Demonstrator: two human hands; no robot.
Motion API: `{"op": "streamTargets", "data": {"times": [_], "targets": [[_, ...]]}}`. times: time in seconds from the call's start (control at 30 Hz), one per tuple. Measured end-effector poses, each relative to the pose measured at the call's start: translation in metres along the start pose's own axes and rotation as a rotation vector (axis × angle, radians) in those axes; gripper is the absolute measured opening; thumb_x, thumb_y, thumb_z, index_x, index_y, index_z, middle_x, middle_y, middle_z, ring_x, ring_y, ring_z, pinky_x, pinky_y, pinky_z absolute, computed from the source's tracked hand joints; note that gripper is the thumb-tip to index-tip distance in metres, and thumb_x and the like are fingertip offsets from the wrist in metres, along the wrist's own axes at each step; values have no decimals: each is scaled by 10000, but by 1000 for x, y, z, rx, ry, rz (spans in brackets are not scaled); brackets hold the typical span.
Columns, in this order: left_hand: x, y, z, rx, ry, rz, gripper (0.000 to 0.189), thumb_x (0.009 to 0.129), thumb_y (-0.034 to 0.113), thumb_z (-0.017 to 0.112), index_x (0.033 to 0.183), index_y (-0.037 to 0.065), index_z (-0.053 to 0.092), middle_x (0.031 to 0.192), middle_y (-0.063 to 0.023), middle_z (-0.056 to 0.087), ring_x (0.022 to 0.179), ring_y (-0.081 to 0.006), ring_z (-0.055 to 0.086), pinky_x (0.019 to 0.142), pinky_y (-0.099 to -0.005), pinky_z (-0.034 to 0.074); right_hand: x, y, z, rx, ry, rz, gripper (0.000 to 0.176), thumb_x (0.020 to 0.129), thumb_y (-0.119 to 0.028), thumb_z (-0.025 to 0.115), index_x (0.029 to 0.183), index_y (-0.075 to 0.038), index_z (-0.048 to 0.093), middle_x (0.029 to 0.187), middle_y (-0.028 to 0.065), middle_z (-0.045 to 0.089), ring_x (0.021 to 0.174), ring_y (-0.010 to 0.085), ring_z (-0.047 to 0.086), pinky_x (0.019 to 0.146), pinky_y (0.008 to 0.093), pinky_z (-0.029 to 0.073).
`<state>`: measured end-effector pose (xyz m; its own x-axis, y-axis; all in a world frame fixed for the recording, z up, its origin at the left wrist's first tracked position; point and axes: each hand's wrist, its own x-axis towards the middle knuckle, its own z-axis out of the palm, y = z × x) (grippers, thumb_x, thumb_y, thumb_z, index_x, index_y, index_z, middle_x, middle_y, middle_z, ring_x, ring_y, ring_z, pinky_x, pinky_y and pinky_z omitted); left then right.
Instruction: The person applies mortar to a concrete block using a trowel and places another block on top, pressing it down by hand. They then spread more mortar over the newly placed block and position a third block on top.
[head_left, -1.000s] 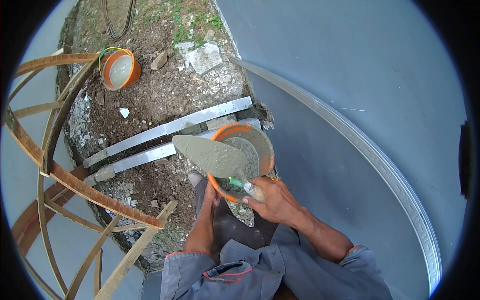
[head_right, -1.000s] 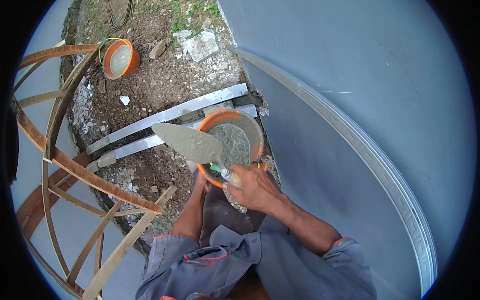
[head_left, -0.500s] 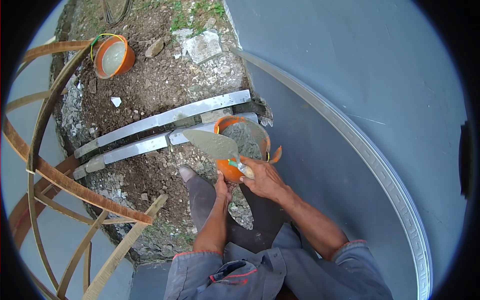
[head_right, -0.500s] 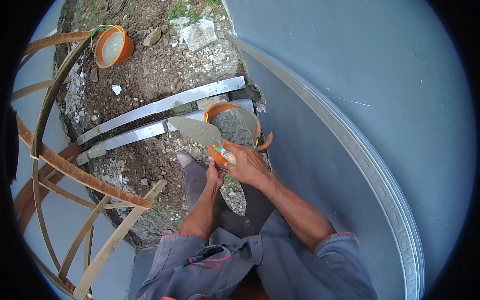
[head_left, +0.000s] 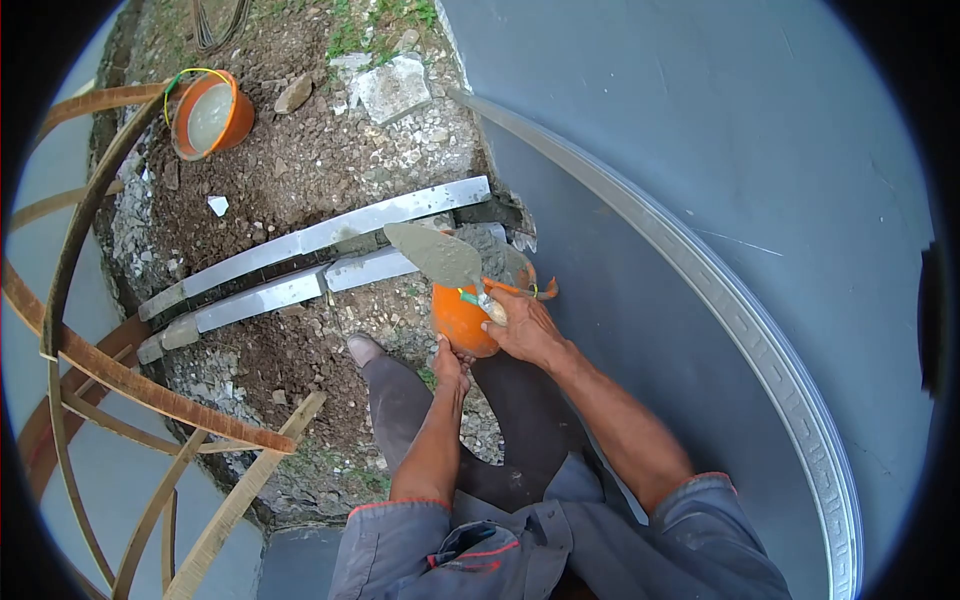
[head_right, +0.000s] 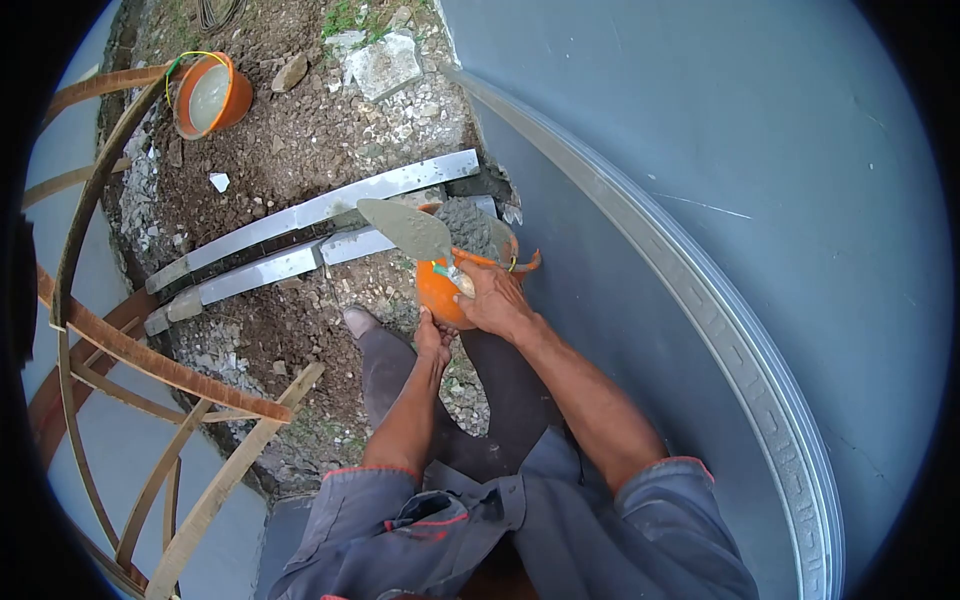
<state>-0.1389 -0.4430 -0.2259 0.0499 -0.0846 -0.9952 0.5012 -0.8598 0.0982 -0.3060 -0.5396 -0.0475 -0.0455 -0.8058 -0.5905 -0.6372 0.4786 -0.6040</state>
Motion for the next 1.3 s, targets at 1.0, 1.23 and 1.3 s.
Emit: {"op": "streamTargets", "data": {"times": [1.0, 1.23, 1.3], "targets": [[9, 22, -1, 65, -54, 41, 449, 973, 484, 523, 760, 89, 500, 602, -39, 451, 499, -197, 495, 523, -362, 500, 33, -13, 18, -221, 63, -9, 339, 821, -205, 687, 1087, -38, 561, 964, 248, 657, 1014, 418, 610, 918, 534, 423], [0, 37, 14, 30, -38, 52, 430, 980, 432, 530, 752, 69, 500, 578, -33, 444, 462, -173, 485, 483, -335, 502, 43, -21, 13, -245, 59, -28, 343, 822, -206, 685, 1087, -30, 557, 968, 244, 653, 1032, 416, 600, 936, 540, 415], [-5, 39, 14, 61, -59, 46, 430, 982, 430, 525, 754, 66, 504, 583, -37, 457, 470, -175, 494, 488, -337, 506, 46, -16, 15, -283, 110, -105, 368, 821, -154, 679, 1131, -8, 546, 875, 255, 651, 911, 431, 630, 832, 499, 473]]}}
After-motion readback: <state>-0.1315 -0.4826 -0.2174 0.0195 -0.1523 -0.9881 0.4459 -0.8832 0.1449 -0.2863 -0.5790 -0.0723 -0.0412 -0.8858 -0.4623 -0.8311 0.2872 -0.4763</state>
